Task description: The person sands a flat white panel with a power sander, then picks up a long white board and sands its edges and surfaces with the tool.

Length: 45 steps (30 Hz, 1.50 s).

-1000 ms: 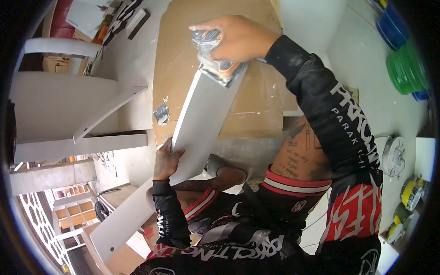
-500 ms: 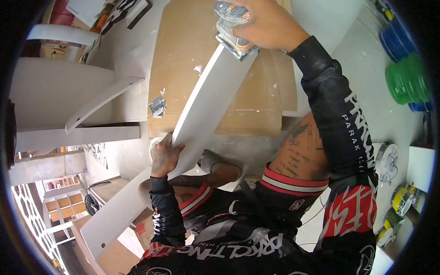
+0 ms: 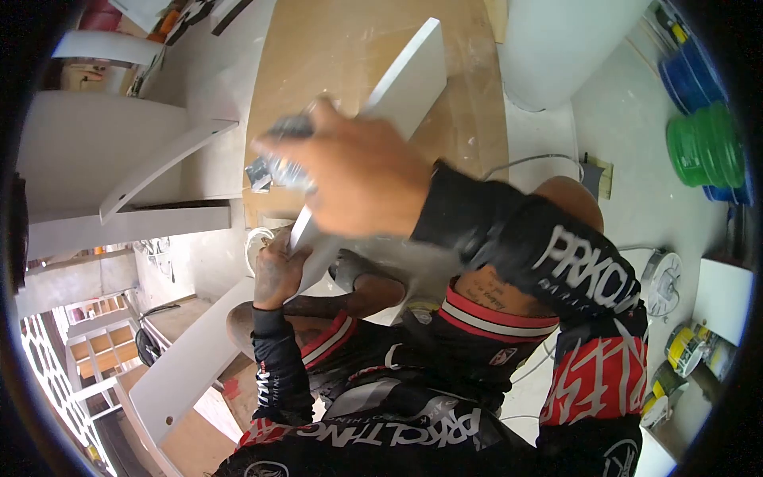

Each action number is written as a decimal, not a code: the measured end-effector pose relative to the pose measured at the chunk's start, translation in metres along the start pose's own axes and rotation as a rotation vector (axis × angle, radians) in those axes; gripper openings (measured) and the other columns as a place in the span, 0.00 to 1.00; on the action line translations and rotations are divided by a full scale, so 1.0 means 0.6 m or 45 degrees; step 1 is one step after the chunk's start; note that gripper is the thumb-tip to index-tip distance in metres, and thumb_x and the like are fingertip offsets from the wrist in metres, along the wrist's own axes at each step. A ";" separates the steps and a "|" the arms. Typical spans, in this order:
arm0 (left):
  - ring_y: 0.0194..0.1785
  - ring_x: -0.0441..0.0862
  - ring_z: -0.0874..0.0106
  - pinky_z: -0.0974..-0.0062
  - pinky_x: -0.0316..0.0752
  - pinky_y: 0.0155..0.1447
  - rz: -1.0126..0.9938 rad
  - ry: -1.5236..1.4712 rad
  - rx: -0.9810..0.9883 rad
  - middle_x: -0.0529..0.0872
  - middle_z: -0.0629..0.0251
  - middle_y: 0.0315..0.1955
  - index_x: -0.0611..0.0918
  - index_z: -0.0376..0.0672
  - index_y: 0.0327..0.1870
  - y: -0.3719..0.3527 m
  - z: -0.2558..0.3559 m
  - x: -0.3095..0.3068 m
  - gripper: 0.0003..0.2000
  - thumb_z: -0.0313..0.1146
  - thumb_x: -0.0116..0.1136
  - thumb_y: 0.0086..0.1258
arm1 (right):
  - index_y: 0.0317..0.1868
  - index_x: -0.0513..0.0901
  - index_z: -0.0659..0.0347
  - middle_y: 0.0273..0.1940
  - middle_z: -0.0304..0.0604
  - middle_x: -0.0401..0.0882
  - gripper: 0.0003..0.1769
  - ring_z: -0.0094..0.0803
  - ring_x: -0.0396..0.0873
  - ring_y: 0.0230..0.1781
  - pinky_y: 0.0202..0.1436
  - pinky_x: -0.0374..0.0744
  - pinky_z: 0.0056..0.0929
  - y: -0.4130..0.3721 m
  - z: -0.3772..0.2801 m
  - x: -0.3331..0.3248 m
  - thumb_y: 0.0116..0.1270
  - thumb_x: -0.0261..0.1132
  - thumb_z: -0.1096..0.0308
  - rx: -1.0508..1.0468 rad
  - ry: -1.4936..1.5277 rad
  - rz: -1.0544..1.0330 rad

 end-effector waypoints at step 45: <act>0.44 0.91 0.52 0.59 0.82 0.50 -0.053 0.082 -0.062 0.91 0.47 0.39 0.85 0.43 0.57 0.014 -0.037 0.001 0.19 0.33 0.68 0.65 | 0.75 0.76 0.41 0.50 0.58 0.86 0.39 0.46 0.88 0.49 0.55 0.85 0.42 0.061 0.149 -0.127 0.60 0.69 0.65 0.311 -0.041 0.158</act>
Point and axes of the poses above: each hand's wrist, its own y-axis towards the middle knuckle, its own x-axis out of the palm, z = x × y, the point moved 1 cm from there along y, towards the middle knuckle
